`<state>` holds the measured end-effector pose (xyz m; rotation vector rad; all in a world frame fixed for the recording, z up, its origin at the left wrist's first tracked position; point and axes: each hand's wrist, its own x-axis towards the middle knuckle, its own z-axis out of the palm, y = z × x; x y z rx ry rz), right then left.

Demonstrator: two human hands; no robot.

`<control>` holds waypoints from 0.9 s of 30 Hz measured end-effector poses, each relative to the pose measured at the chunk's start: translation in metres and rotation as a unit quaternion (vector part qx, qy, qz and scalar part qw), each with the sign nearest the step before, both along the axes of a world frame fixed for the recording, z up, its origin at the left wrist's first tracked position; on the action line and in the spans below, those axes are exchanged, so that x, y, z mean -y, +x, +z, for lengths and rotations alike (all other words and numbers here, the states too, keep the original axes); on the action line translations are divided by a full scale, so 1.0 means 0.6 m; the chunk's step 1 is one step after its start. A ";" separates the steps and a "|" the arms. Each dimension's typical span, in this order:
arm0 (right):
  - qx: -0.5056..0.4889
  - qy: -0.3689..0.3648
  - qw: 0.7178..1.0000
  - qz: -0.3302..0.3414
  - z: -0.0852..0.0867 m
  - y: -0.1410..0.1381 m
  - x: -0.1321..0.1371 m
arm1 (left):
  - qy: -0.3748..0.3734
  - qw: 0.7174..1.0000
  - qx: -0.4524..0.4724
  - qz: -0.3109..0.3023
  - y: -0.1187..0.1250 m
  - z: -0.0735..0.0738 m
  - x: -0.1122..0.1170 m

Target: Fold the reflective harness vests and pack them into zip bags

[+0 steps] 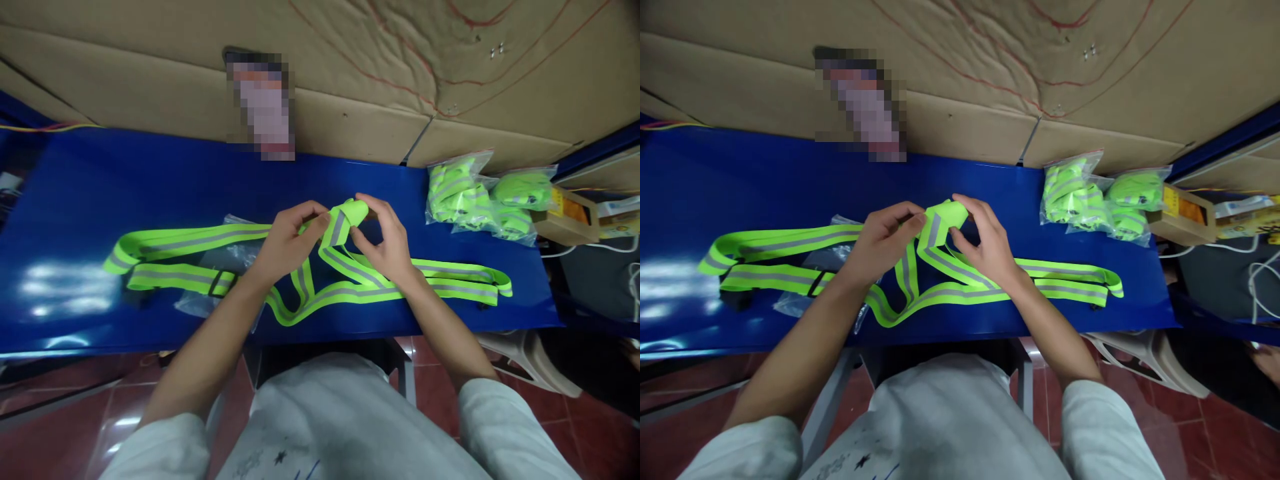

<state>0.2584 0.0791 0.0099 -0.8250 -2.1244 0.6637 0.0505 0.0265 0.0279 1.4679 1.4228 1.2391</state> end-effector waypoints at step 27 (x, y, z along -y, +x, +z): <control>-0.095 -0.034 0.993 0.058 0.021 0.007 -0.030 | -0.068 0.973 -0.023 -0.218 -0.009 0.023 0.013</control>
